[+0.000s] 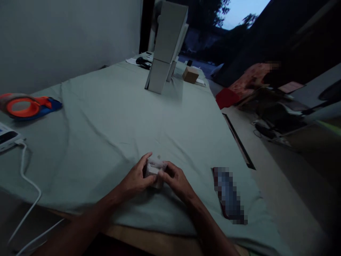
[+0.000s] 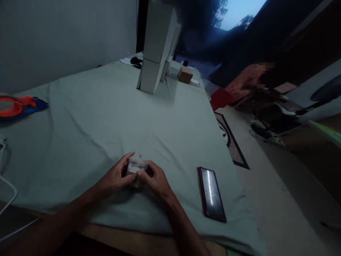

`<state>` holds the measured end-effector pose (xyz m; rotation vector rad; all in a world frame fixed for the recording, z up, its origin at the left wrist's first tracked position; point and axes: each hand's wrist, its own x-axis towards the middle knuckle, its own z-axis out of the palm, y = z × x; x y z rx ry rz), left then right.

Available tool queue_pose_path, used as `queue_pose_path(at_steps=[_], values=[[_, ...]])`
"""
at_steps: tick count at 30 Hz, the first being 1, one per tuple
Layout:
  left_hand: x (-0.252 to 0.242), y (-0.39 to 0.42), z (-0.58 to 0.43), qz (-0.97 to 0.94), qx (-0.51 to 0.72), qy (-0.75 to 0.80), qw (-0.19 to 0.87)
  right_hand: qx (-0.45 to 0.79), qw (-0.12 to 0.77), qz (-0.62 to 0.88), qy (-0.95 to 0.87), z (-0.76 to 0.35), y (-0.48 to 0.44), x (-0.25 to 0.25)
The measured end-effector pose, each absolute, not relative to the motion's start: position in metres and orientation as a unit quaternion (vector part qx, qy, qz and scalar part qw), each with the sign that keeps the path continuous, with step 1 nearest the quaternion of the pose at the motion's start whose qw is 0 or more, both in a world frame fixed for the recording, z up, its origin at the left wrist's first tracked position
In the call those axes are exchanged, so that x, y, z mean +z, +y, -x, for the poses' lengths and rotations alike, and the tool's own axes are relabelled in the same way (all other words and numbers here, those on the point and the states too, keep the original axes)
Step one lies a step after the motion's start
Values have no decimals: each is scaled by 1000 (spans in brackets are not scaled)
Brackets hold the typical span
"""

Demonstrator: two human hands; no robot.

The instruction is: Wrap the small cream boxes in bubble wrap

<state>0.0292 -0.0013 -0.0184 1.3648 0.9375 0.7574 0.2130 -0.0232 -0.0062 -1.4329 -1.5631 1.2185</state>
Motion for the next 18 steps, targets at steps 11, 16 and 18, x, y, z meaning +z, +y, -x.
queue_pose_path(at_steps=[11,16,18], values=[[-17,-2,-25,-627,295,425,582,439,298,556,-639,-216,-23,-6],[-20,0,-24,-568,314,400,647,425,287,573,-639,-211,-21,-7],[-24,1,-26,-565,326,405,641,397,302,592,-633,-208,-21,-12]])
